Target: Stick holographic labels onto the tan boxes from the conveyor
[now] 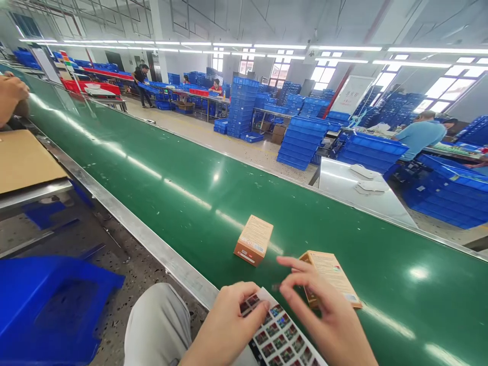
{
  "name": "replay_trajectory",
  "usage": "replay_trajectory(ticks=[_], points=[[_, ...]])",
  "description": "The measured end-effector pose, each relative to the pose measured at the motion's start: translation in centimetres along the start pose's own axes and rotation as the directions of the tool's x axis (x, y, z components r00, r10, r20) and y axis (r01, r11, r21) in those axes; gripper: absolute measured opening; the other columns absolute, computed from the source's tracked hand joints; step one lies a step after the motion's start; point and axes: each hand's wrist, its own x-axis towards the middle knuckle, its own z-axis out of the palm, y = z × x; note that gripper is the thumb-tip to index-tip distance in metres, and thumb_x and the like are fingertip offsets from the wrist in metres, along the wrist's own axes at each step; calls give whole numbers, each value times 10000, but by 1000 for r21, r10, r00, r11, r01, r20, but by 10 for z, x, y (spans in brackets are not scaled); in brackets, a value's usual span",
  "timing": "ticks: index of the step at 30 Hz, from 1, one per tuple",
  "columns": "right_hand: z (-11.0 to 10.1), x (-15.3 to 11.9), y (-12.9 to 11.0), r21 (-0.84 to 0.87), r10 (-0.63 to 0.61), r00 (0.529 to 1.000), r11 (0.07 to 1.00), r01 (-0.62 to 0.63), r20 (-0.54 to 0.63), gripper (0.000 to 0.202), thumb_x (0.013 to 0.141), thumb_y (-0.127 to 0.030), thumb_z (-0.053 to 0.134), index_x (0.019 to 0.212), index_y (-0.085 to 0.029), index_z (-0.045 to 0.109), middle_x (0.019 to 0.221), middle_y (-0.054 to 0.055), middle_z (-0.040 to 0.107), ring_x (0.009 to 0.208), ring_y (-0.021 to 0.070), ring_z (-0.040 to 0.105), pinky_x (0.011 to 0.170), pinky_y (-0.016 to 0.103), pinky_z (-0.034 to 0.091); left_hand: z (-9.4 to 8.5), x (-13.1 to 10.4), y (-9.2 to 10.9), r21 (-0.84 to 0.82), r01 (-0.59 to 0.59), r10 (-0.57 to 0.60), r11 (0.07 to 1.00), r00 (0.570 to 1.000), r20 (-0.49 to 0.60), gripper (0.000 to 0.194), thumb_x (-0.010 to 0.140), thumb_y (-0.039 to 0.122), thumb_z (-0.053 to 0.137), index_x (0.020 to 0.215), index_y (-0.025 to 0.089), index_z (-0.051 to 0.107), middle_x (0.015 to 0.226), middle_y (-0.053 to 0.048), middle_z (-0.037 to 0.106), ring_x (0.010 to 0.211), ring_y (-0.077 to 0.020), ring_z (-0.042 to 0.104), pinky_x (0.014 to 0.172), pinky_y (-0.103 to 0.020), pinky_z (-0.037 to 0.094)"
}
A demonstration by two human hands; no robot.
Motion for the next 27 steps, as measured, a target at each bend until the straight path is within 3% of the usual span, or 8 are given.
replay_trajectory(ticks=[2, 3, 4, 6, 9, 14, 20, 27], points=[[5, 18, 11, 292, 297, 954, 916, -274, -35, 268, 902, -525, 673, 871, -260, 702, 1316, 50, 650, 1267, 286, 559, 1057, 414, 459, -13, 4, 1, 78, -98, 99, 992, 995, -14, 118, 845, 219, 585, 743, 202, 642, 1029, -35, 699, 984, -211, 593, 848, -319, 466], [8, 28, 18, 411, 395, 918, 844, -344, -42, 317, 848, -568, 715, 906, -256, 718, 1312, 56, 655, 1284, 295, 545, 1087, 424, 437, -20, 7, 2, 115, -155, 157, 981, 988, -2, 107, 826, 195, 600, 733, 213, 649, 1239, -38, 683, 1188, -248, 550, 983, -360, 450], [12, 39, 25, 504, 457, 889, 777, -377, -40, 377, 790, -587, 762, 957, -250, 731, 1298, 63, 664, 1292, 299, 537, 1104, 426, 424, -26, 11, 2, 148, -199, 198, 969, 980, 21, 110, 816, 186, 610, 719, 220, 649, 1423, -14, 600, 1366, -279, 435, 1093, -409, 398], [21, 58, 38, 606, 502, 864, 699, -380, -38, 481, 702, -600, 818, 991, -223, 738, 1224, 79, 701, 1260, 305, 562, 1088, 420, 447, -35, 21, 3, 217, -233, 222, 948, 972, 75, 138, 816, 200, 615, 681, 220, 634, 1600, 48, 403, 1527, -323, 205, 1210, -514, 267], [32, 75, 50, 627, 513, 856, 688, -365, -64, 507, 651, -601, 835, 939, -195, 738, 1104, 83, 737, 1155, 301, 626, 990, 392, 519, -40, 36, 2, 260, -240, 208, 935, 968, 143, 157, 809, 196, 599, 654, 211, 624, 1619, 52, 337, 1551, -364, 124, 1248, -587, 155], [32, 79, 61, 606, 580, 808, 680, -412, -101, 478, 615, -531, 847, 896, -160, 742, 972, 87, 754, 981, 285, 688, 839, 349, 571, -27, 46, 0, 188, -209, 168, 960, 963, 212, 145, 800, 189, 593, 658, 216, 605, 1593, 2, 372, 1540, -340, 168, 1184, -509, 352], [21, 68, 68, 584, 620, 778, 671, -457, -104, 450, 641, -487, 828, 929, -154, 736, 925, 82, 760, 914, 295, 710, 829, 377, 591, -14, 44, 6, 173, -200, 158, 965, 960, 230, 164, 810, 187, 581, 650, 214, 602, 1593, -31, 361, 1540, -342, 159, 1181, -527, 350], [10, 54, 71, 497, 595, 785, 741, -453, -172, 428, 705, -525, 774, 916, -155, 726, 1161, 124, 719, 956, 310, 706, 745, 367, 605, -5, 46, 15, 163, -181, 130, 970, 950, 283, 240, 795, 196, 572, 584, 218, 460, 1581, -6, 397, 1542, -335, 161, 1183, -506, 353]])
